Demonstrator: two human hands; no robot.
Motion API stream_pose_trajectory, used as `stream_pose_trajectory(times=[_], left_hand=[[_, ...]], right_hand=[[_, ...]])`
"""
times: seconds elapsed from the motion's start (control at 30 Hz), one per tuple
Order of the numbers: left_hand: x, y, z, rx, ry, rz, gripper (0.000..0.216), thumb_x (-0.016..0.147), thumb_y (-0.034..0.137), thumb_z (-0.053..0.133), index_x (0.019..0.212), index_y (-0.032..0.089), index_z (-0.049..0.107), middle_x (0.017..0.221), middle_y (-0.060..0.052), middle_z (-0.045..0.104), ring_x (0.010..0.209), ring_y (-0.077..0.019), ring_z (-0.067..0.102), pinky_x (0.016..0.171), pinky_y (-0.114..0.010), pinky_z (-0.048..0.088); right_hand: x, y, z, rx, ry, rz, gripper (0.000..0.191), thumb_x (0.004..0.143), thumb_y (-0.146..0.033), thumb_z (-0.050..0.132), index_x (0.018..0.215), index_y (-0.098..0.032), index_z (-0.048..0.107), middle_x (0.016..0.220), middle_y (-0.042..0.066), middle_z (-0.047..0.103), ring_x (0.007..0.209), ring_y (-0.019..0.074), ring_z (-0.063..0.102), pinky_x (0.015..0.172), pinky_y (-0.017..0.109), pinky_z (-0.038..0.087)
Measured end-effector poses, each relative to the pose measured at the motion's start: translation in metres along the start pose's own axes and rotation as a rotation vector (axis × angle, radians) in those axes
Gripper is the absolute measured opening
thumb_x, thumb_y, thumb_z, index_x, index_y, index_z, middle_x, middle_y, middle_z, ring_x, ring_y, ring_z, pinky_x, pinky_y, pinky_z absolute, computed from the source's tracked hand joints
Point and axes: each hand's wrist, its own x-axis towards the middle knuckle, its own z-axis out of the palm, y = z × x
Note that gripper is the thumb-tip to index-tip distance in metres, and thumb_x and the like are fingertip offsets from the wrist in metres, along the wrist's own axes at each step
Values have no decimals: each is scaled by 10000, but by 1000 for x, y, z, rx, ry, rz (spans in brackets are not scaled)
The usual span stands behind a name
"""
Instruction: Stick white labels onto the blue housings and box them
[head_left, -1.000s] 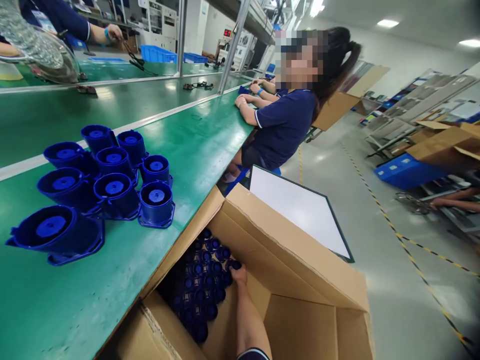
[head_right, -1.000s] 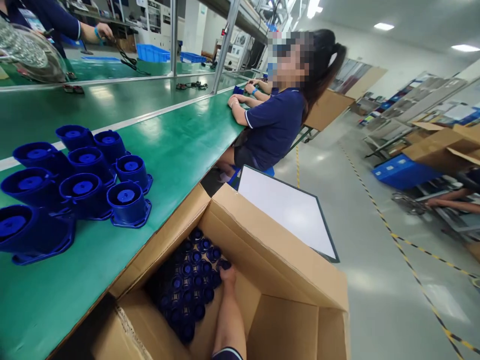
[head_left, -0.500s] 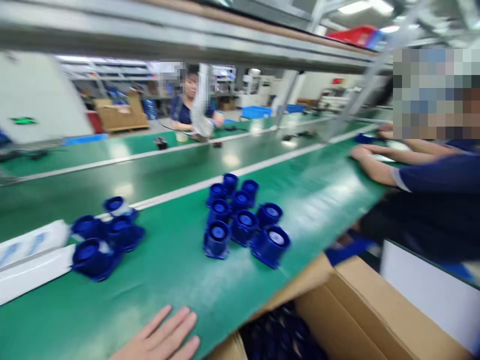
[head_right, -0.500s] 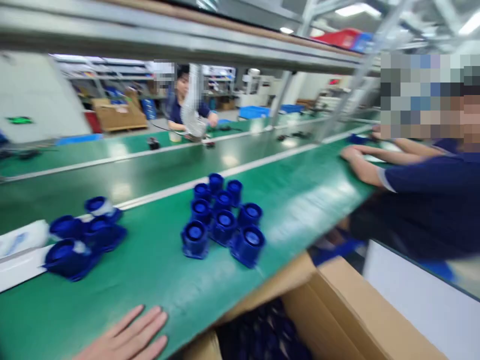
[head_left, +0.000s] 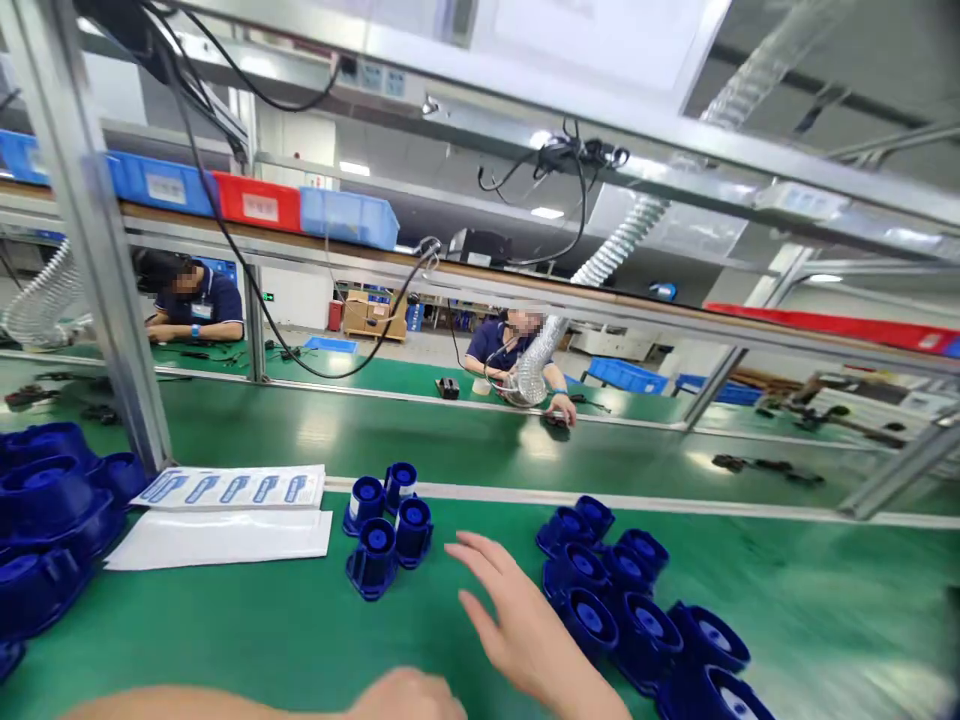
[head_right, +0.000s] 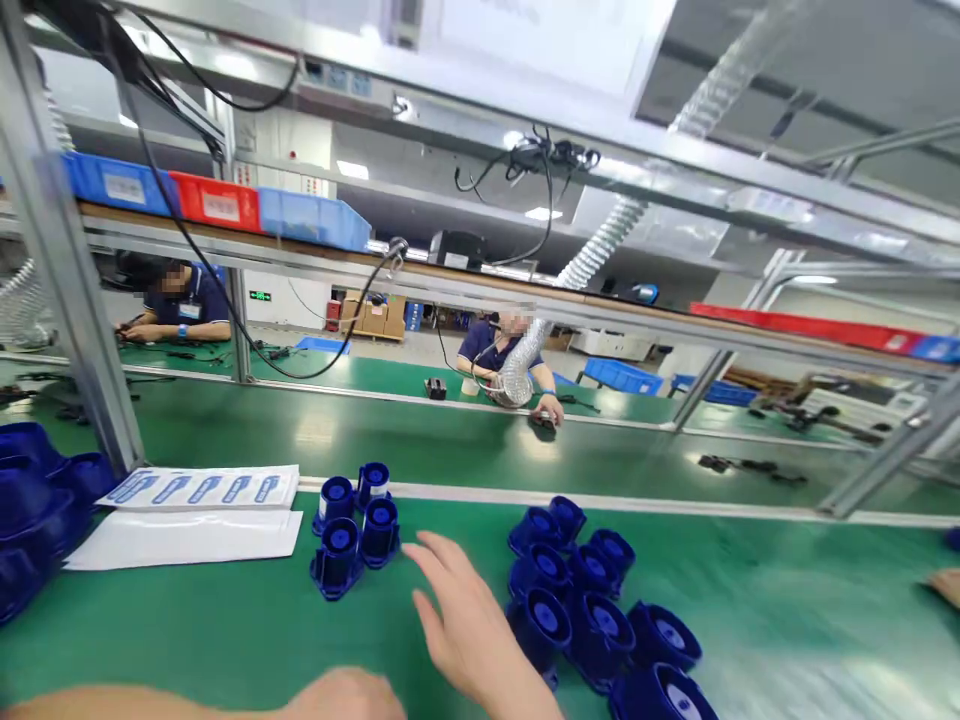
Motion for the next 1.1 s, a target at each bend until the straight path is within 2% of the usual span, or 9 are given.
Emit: stream_pose_trajectory(times=[0.07,0.13,0.23,0.37,0.53,0.73,0.8,0.9,1.1], left_hand=[[-12,-15,-46,61,88,-165,194,955,373,729,1021,198,776,977,-170,802,944,-349,759,780,-435,654],[-25,-29,-89,51,158,-609,364,952,416,708,1246,201,715,1286,-215,714,1231,-427,656,1010,-564,582],[-35,-47,-127,-13,146,-731,514,931,433,720,1365,167,648,1354,-243,661,1236,-457,652,989,-593,583],[-33,-61,-129,-94,98,-703,448,845,327,802,1256,172,712,1308,-205,690,1140,-417,730,953,-507,611],[-42,-87,-137,-173,120,-606,423,755,274,880,1158,223,761,1225,-125,737,1087,-365,759,923,-425,613],[-55,-145,-158,-116,240,-585,201,1012,151,580,1138,193,730,1203,-118,715,1146,-288,689,987,-441,554],[-56,-156,-155,-104,226,-560,126,1023,221,638,1104,170,720,1192,-98,712,1154,-274,666,1001,-464,557],[-56,-162,-146,-108,215,-516,206,1020,352,694,1130,179,711,1251,-90,700,1174,-262,655,1028,-473,559],[-54,-171,-133,-106,270,-510,237,1040,365,676,1177,173,704,1329,-103,682,1185,-263,670,1026,-484,583]], right_hand=[[51,-15,5,-10,-36,-30,669,943,-199,588,1602,-265,499,1738,102,400,1614,301,358,1336,508,316],[85,-21,12,-18,-92,-46,830,861,-175,677,1651,-235,429,1784,122,305,1649,305,289,1345,494,290],[108,-22,18,-39,-176,-66,964,775,-143,749,1670,-248,405,1791,114,300,1650,302,295,1341,463,294],[107,-27,13,-108,-192,-34,846,825,-175,723,1626,-286,474,1702,83,463,1540,271,487,1277,394,389],[85,-42,3,-286,-145,171,711,775,-334,815,1450,-220,623,1336,159,695,1188,396,710,1019,492,544],[54,-62,-4,-323,-244,308,1054,686,-518,918,1607,-231,494,1344,206,740,1264,462,679,1048,522,531],[48,-63,-12,-249,-279,266,989,795,-514,844,1662,-291,423,1515,170,657,1420,416,593,1145,494,491],[46,-57,-25,-159,-275,82,657,975,-372,628,1618,-355,496,1682,64,505,1552,326,468,1262,460,395],[58,-61,-22,-234,-324,-34,620,955,-182,529,1559,-314,554,1467,92,707,1350,327,656,1131,452,508]])
